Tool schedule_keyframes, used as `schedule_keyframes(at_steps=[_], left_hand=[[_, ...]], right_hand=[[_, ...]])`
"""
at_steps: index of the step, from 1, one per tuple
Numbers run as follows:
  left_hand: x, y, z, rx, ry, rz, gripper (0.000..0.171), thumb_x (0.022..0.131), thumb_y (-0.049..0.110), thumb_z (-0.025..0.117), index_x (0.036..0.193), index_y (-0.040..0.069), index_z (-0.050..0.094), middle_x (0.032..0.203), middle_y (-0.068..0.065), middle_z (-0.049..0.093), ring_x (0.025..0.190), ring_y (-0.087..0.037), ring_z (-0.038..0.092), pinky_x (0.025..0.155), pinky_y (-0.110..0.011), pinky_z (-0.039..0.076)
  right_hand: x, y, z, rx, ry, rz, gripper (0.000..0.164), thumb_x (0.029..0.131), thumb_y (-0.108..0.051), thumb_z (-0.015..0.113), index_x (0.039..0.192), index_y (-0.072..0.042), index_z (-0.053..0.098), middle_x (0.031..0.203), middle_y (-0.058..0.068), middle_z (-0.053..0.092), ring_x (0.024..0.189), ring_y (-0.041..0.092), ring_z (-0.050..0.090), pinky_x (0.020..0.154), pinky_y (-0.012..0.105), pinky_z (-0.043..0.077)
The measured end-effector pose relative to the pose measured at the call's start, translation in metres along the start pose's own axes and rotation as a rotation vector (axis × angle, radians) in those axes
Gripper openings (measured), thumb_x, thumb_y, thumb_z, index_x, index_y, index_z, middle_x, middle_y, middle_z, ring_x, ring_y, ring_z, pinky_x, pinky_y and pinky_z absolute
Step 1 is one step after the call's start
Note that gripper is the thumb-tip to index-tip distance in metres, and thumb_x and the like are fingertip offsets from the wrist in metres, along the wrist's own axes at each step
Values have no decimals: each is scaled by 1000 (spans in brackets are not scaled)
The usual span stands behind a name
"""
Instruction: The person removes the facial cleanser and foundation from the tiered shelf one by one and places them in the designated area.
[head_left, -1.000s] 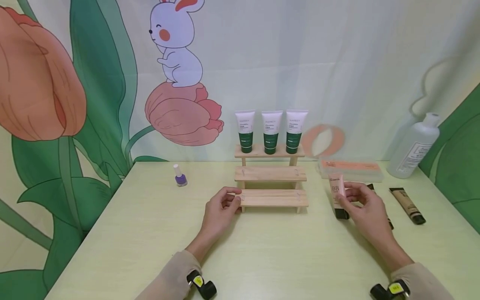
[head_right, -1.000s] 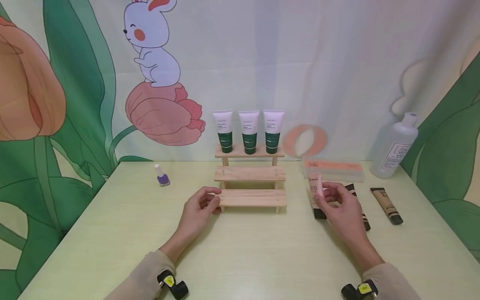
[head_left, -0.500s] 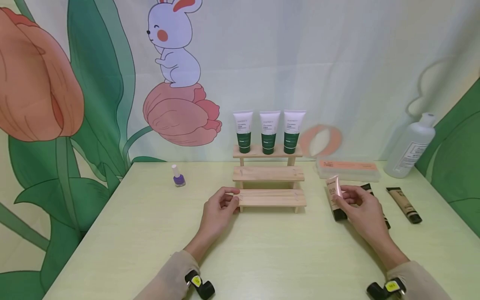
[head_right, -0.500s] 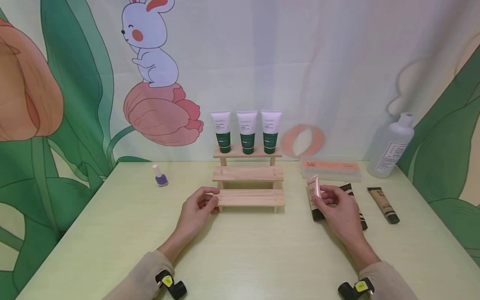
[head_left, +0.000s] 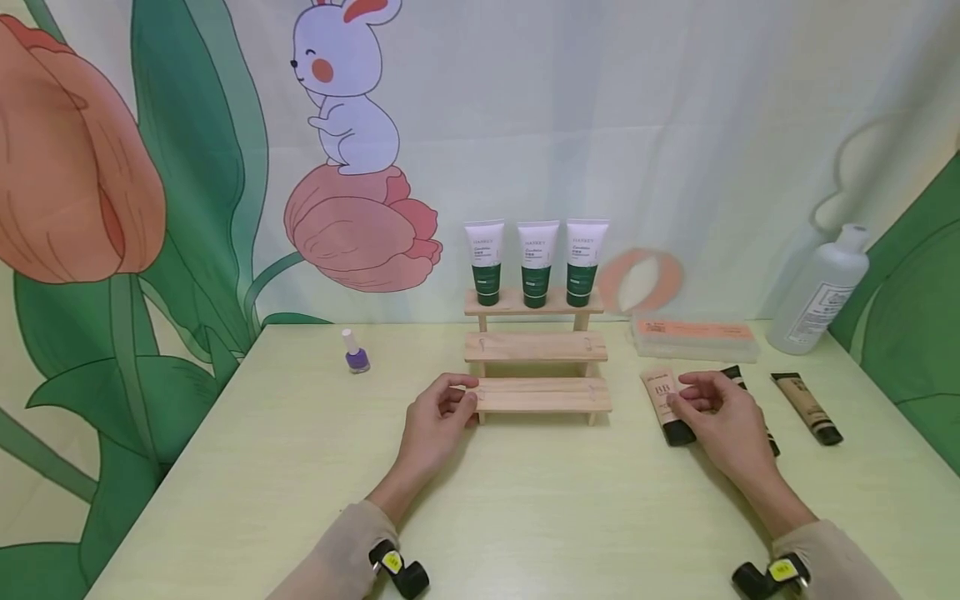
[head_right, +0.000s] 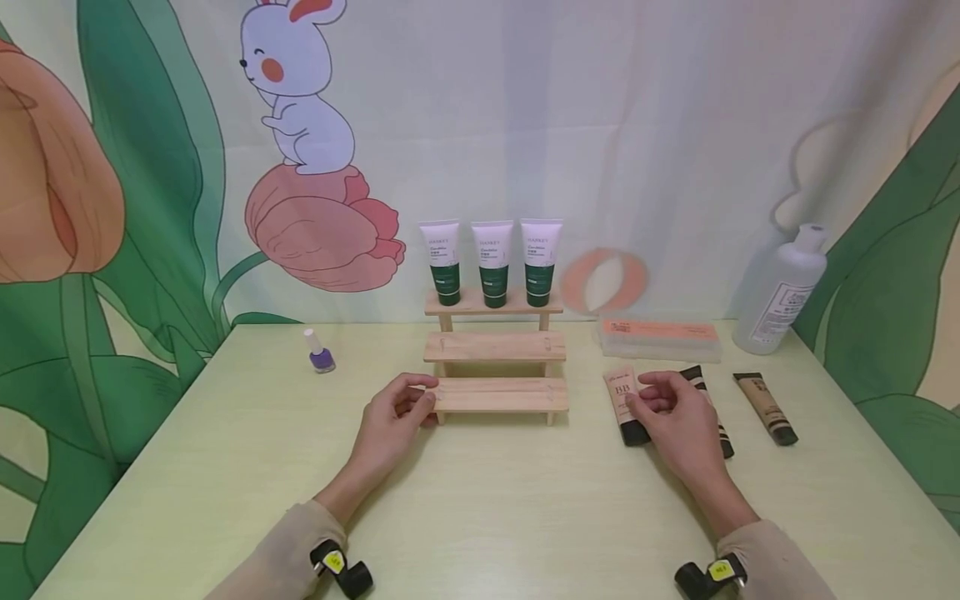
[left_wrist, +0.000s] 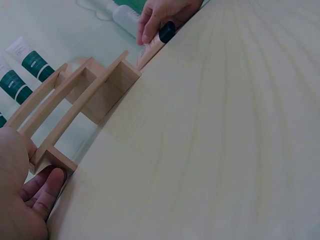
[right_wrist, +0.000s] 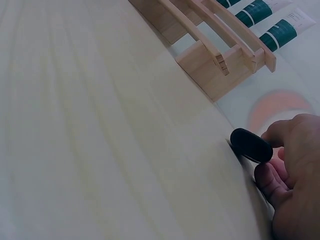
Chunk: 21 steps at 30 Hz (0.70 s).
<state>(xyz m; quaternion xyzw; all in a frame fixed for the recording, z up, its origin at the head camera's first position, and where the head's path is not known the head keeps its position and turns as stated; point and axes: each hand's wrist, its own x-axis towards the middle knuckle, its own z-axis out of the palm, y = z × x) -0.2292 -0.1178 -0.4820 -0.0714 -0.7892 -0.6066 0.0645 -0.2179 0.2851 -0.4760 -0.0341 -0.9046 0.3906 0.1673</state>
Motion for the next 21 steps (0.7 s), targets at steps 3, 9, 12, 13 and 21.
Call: schedule_keyframes(at_steps=[3,9,12,13,21], left_hand=[[0,1,0,-3,2,-3,18,110,10,70,127,13,76,102,-11,77,87,-20,77,80,-27,68],[1,0,0,-3,1,-6,18,110,10,70,127,13,76,102,-11,77,86,-21,76,80,-27,68],[1,0,1,-3,-1,-5,18,110,10,70,127,13,76,103,-11,77,86,-20,76,80,-28,68],[1,-1,1,-2,-1,-5,18,110,10,70,127,13,76,103,-11,77,86,-20,76,80,-28,68],[0,0,0,-3,2,-3,18,110,10,70,127,13,76,103,-11,77,86,-21,76,79,-28,68]], right_hand=[[0,-1,0,3,9,-5,35,104,-21,81,133,-3,71,112,16,75,92,18,67,67,11,51],[-1,0,0,8,27,-11,33,103,-17,82,131,-2,71,111,16,75,86,10,66,68,9,52],[-1,0,0,5,32,-10,33,103,-18,82,131,-2,72,111,15,75,87,9,65,69,7,51],[-1,0,0,9,35,-12,34,103,-18,82,131,-2,72,111,15,75,88,8,64,70,7,51],[-2,-5,-1,144,83,-97,44,104,-22,82,142,-6,67,130,14,73,100,0,63,79,4,51]])
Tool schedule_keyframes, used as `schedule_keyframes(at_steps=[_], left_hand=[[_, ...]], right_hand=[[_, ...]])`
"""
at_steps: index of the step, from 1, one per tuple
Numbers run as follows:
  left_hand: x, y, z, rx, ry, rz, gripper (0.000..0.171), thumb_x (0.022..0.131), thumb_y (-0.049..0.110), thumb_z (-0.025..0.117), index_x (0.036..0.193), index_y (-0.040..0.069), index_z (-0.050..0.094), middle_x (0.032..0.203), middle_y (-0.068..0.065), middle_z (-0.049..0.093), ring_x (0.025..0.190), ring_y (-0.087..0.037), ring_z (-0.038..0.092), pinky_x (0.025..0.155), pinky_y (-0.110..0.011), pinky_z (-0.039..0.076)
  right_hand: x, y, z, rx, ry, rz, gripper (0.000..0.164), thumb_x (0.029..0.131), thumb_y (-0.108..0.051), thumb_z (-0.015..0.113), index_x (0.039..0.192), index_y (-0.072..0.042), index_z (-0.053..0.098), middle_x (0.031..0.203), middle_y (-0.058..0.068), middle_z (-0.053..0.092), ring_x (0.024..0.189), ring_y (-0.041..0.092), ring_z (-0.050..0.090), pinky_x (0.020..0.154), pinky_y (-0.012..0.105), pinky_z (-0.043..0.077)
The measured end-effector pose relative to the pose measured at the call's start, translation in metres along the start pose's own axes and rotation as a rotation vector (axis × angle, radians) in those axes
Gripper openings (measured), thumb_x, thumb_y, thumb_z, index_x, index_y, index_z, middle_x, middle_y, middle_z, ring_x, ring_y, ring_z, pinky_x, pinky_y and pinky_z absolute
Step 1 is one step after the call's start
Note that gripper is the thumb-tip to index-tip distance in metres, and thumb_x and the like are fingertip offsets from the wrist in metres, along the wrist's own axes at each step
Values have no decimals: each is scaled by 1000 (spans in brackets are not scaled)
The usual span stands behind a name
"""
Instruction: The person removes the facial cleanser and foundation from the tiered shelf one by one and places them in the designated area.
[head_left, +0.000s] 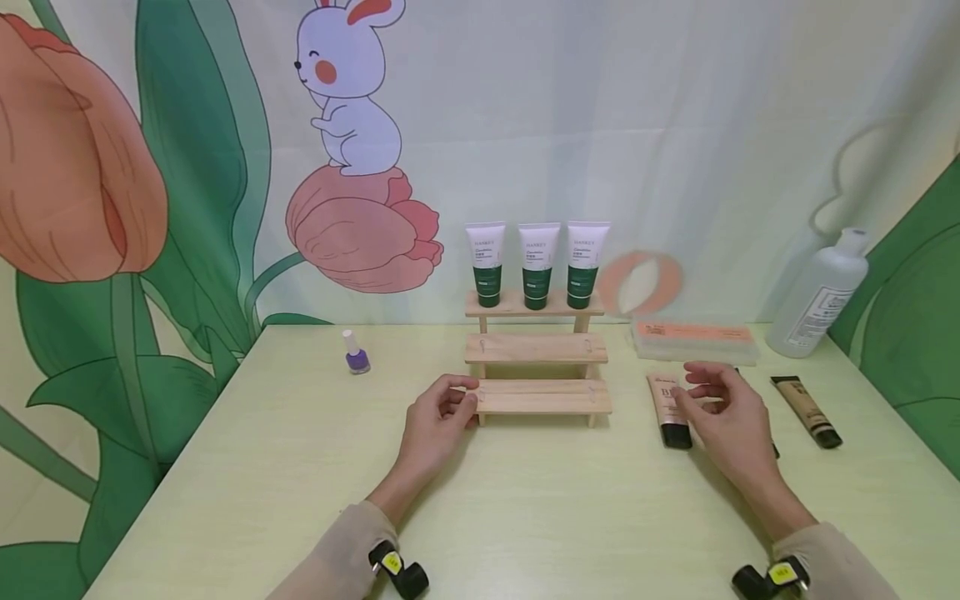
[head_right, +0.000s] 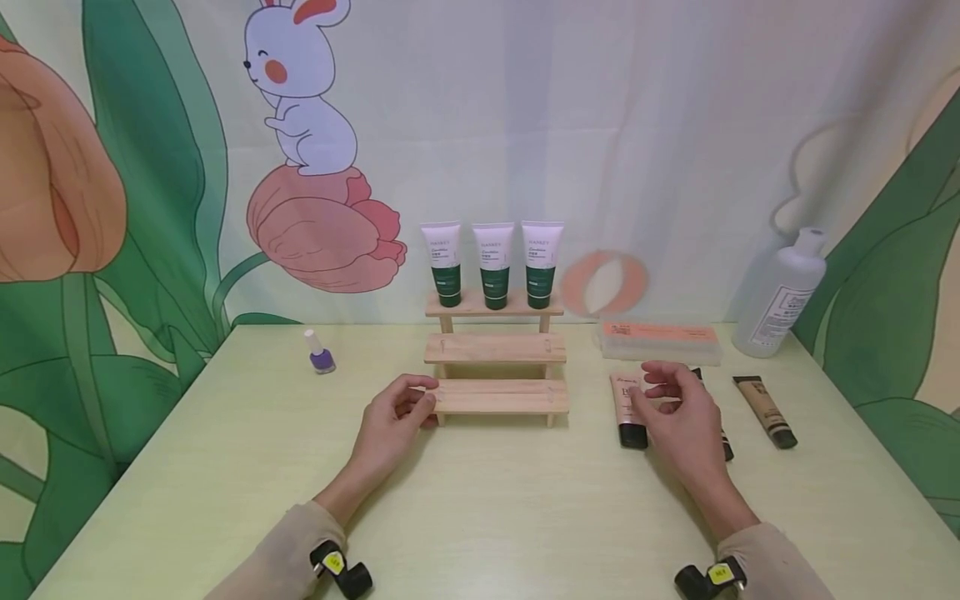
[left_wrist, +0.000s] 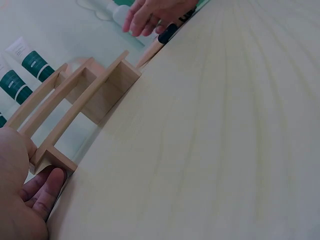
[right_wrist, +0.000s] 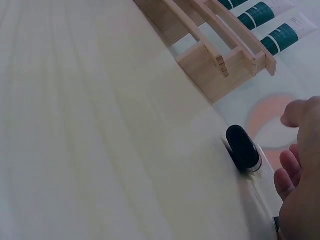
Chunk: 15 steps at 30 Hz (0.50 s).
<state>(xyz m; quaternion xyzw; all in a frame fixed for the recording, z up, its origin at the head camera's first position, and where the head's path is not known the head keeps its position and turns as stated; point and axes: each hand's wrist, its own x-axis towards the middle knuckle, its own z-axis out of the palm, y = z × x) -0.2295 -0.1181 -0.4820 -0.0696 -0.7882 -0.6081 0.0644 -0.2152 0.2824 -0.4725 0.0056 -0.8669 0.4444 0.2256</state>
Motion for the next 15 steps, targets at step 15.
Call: schedule_keyframes(at_steps=[15], left_hand=[[1,-2,0,-14,-2,-3,18,110,10,70,127,12,76,103,-11,77,86,-21,75,79,-28,69]], right_hand=[[15,-29,1,365,-16,-125,54,101,2,79,150,1,57,138,-2,66,122,15,72,92,14,61]])
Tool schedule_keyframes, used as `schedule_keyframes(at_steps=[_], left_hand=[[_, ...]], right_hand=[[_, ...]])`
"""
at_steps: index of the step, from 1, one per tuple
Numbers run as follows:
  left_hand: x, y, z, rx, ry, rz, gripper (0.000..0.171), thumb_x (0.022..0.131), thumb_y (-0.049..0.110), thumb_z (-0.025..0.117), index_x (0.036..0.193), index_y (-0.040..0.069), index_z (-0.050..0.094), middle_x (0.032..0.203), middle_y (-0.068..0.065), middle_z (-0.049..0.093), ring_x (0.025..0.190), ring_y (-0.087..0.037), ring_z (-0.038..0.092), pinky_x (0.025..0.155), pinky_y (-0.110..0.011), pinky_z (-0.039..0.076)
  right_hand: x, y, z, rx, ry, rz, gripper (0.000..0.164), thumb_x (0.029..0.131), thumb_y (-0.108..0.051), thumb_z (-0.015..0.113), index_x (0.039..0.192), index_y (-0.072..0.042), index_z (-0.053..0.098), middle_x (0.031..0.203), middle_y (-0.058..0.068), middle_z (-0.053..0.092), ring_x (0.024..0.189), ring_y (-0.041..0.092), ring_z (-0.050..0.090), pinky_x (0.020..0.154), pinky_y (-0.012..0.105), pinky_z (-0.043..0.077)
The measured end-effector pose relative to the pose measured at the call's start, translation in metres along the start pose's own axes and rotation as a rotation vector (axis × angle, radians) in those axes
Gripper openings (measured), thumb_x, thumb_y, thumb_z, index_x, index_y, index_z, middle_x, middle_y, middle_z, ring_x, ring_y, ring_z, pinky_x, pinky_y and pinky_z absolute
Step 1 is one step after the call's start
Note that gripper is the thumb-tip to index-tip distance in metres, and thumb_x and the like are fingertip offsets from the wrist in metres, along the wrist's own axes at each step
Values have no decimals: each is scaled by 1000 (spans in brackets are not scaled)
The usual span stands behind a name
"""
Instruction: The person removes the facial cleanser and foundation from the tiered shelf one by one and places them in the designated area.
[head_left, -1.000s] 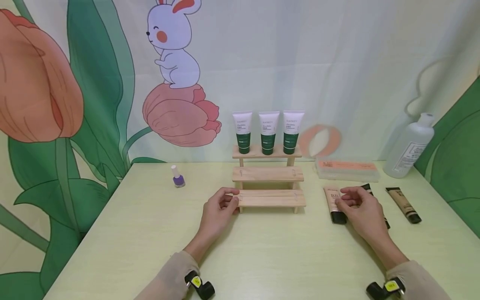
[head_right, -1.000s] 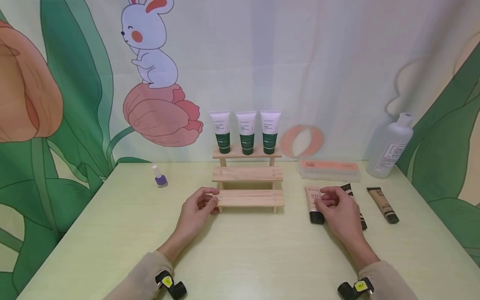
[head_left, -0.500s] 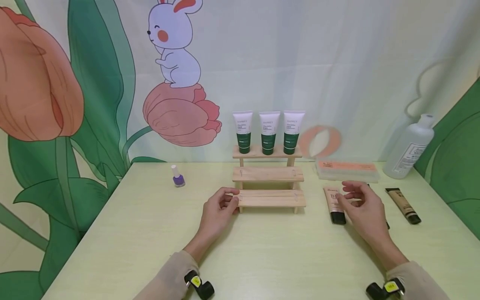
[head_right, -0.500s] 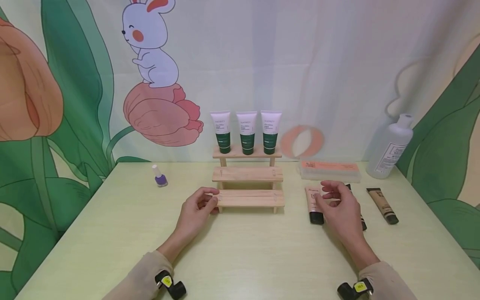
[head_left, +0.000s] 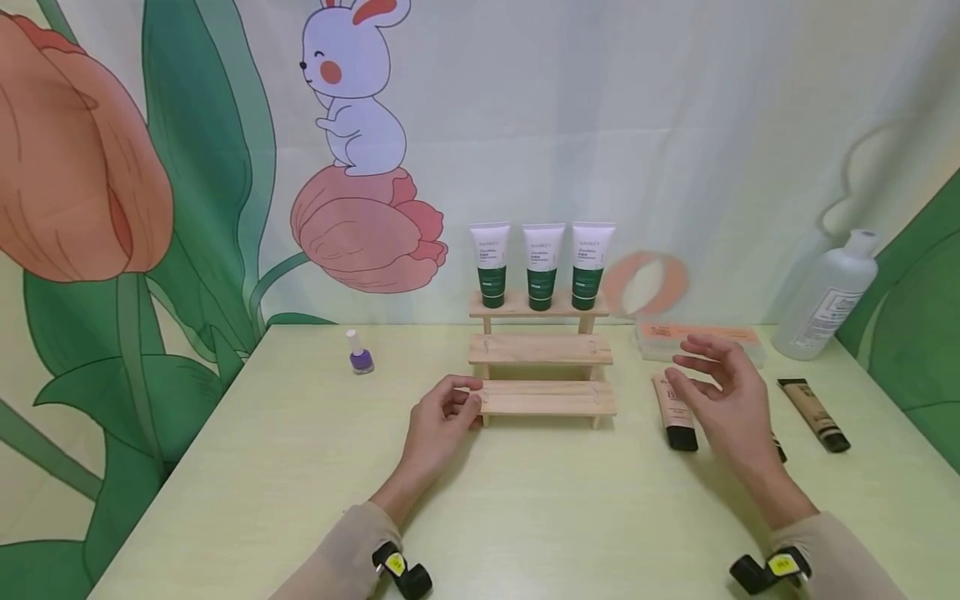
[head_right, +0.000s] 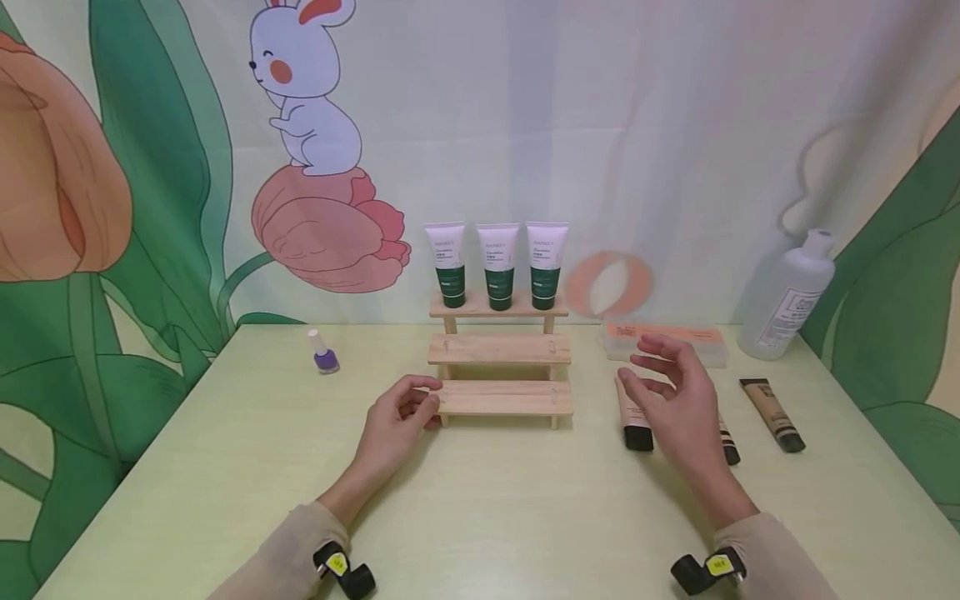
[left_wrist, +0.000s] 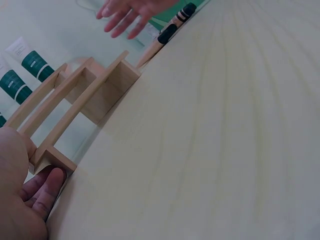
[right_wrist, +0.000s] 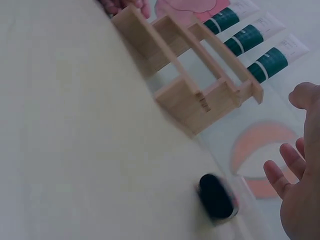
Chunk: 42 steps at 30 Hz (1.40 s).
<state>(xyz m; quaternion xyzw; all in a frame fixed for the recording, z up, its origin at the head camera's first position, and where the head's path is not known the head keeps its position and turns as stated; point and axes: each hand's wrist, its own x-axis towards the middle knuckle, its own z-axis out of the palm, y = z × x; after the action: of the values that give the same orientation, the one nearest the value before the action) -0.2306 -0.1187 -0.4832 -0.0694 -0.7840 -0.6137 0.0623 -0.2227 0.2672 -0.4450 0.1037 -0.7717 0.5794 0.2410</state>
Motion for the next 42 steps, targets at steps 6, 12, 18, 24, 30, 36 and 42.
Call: schedule_keyframes(at_steps=[6,12,18,24,30,36,42], left_hand=[[-1,0,0,6,-4,3,18,110,10,70,127,13,76,103,-11,77,86,-20,75,79,-27,68],[-1,0,-2,13,2,8,18,110,9,70,127,13,76,102,-11,76,86,-20,75,79,-28,68],[-1,1,-2,4,1,20,18,110,8,70,127,10,75,103,-13,76,87,-23,76,80,-29,69],[-1,0,-2,-6,-2,2,18,110,8,70,127,13,76,104,-12,77,87,-22,77,80,-29,69],[0,-1,-1,0,-5,11,18,110,9,70,127,12,76,103,-12,77,86,-22,76,79,-30,69],[1,-2,-1,8,-4,12,18,110,9,70,126,13,76,102,-11,76,86,-21,75,79,-29,69],[1,-1,-1,11,-1,8,18,110,9,71,126,13,76,102,-11,76,86,-21,75,79,-28,69]], right_hand=[[25,-17,11,68,34,-19,53,102,-1,79,151,-1,58,137,1,67,122,18,72,93,14,61],[57,-34,30,130,42,-31,53,103,-6,80,152,-12,61,141,8,67,124,20,71,94,15,61],[83,-42,51,129,17,-37,51,104,-12,80,152,-15,61,144,12,64,125,23,69,96,16,61],[101,-44,68,167,-10,-64,51,105,-13,80,151,-8,59,142,18,62,126,28,68,97,17,61],[111,-42,79,167,-30,-78,51,105,-12,78,151,-3,59,141,16,63,122,25,68,97,18,61],[115,-42,87,172,-54,-55,53,105,-10,78,153,-5,57,140,11,64,120,21,66,99,19,59],[115,-42,92,157,-70,-23,52,105,-10,78,152,-7,56,138,10,63,119,22,66,97,22,58]])
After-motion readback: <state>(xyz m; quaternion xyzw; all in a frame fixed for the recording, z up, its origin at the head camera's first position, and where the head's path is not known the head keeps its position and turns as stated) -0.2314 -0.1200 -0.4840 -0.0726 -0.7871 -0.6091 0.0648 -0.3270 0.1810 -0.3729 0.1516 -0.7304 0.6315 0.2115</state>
